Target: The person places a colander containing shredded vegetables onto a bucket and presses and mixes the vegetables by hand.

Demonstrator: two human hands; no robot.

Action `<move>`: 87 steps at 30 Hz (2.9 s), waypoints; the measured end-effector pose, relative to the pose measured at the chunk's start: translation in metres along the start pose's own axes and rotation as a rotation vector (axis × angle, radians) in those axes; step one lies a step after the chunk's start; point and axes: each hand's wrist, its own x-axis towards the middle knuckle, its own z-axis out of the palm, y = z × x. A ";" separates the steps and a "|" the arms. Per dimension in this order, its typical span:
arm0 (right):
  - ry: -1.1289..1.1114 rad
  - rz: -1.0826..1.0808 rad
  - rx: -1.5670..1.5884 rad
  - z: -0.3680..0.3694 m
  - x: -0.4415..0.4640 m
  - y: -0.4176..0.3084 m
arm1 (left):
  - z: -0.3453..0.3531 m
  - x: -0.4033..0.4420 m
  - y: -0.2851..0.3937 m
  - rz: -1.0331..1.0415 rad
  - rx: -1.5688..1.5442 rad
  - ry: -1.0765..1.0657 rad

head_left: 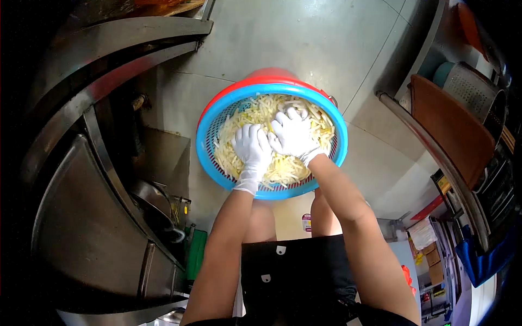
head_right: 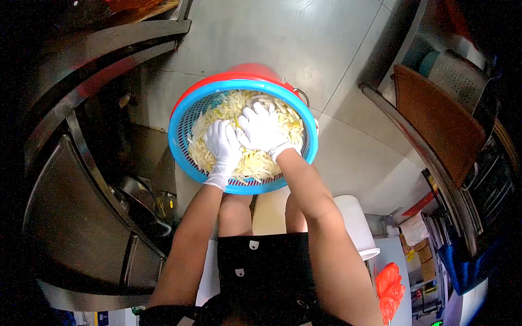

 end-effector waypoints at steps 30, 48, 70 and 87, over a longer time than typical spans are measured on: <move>-0.091 -0.012 0.026 -0.007 0.012 0.003 | 0.009 0.008 -0.015 0.002 -0.018 -0.101; -0.114 -0.012 0.066 -0.004 0.020 0.004 | 0.003 0.021 -0.016 0.067 -0.068 -0.150; -0.064 -0.057 0.042 0.000 0.027 0.006 | 0.013 0.018 -0.029 0.067 -0.023 -0.176; -0.095 -0.076 0.089 0.007 0.027 0.010 | 0.012 0.022 -0.028 0.010 -0.040 -0.208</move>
